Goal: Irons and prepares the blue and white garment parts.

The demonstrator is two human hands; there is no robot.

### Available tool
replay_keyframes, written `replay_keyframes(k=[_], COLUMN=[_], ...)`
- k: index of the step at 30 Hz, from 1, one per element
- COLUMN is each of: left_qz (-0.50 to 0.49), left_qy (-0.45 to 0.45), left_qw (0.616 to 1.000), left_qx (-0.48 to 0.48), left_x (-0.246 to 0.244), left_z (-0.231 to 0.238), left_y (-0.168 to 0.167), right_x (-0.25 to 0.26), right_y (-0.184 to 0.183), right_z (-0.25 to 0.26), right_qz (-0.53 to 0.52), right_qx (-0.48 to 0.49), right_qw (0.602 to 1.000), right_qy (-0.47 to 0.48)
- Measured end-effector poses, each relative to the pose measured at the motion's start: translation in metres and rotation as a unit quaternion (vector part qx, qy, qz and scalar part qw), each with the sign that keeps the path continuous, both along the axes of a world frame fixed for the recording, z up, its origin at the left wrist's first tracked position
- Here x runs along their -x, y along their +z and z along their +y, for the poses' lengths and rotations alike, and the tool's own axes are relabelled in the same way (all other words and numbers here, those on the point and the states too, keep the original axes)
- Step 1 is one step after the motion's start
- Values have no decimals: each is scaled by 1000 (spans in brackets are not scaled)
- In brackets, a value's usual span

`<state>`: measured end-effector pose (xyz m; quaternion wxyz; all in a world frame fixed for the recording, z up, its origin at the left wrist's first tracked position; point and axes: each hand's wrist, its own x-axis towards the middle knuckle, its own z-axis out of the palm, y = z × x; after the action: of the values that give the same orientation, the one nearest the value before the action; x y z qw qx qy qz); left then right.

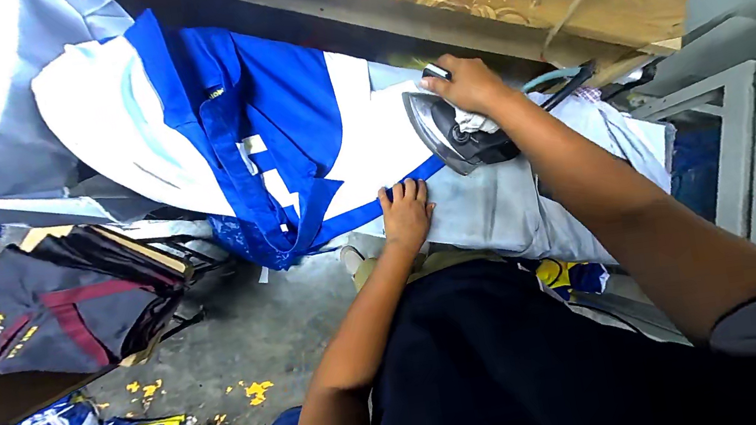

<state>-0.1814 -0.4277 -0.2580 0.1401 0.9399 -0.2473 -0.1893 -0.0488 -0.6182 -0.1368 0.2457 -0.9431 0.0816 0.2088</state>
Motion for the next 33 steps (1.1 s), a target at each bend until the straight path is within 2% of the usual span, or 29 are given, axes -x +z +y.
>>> replay_keyframes(k=[3,8,18,24,29,33], left_qz=[6,-2,-38,-96,-99,-83], left_qy=[-2,0,-5,57,97,101], left_qw=[1000,1000,997,984,983,990], left_qx=[2,23,59,138,123,59], left_x=[0,8,3,16,35,38], left_z=[2,11,20,38,66,69], left_y=[1,-5,-5,14,7,-8], right_x=[9,7,33,14,36,27], right_y=[-5,-5,-3,0,-1,-1], right_z=[-18,10,-4,7,-5,7], right_qz=[-5,-3,25,25,24,17], right_qx=[-60,2,18,14,13,15], right_qw=[998,999,1000,1000,999,1000], right_qy=[-8,-50,3,3,18,1])
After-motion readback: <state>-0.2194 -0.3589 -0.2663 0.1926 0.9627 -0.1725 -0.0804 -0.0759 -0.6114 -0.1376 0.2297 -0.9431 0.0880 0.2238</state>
